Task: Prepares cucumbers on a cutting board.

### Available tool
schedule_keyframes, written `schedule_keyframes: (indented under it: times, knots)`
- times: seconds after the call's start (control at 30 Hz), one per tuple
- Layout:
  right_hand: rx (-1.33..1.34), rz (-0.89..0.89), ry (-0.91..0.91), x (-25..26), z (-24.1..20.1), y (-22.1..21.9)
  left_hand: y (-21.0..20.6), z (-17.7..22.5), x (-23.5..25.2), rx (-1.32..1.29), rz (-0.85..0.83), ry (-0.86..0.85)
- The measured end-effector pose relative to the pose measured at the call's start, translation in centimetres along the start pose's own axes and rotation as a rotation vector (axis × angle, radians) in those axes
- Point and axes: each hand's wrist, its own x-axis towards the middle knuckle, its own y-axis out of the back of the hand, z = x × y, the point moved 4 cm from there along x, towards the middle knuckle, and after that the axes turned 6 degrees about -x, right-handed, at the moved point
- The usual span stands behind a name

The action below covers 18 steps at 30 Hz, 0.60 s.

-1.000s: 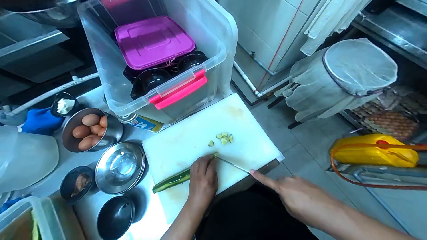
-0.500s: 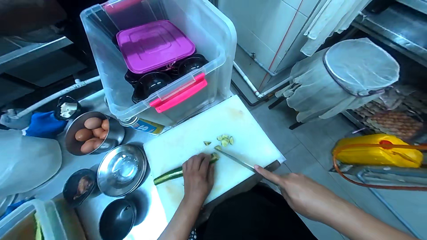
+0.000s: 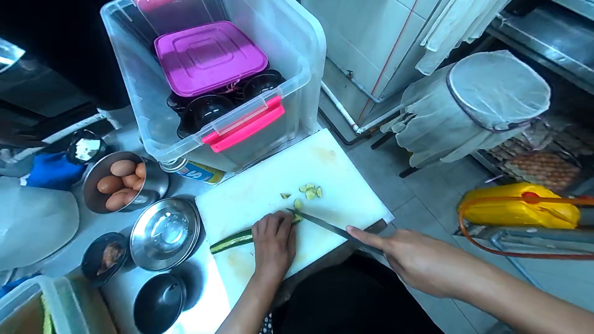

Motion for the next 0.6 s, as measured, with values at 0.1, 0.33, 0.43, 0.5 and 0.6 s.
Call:
schedule_keyframes:
  times: [0.1, 0.33, 0.43, 0.5, 0.6]
  knots:
    - [-0.023, -0.024, 0.004, 0.2, -0.2, 0.8, 0.0, 0.0, -0.2, -0.003, 0.001, -0.01]
    - [-0.127, -0.003, -0.038, -0.2, -0.4, -1.0, -0.1, 0.0, -0.5, -0.004, 0.013, -0.012]
    - [-0.105, 0.025, -0.047, -0.6, 0.3, -2.6, 0.1, -0.1, -0.6, 0.016, -0.027, -0.025]
    - [-0.096, 0.039, -0.055, -0.7, 0.7, -3.1, 0.2, -0.3, -0.5, 0.04, -0.017, -0.046]
    - [-0.058, 0.06, -0.073, -0.2, 0.9, -3.2, 0.0, -0.5, -0.3, 0.071, 0.061, -0.055]
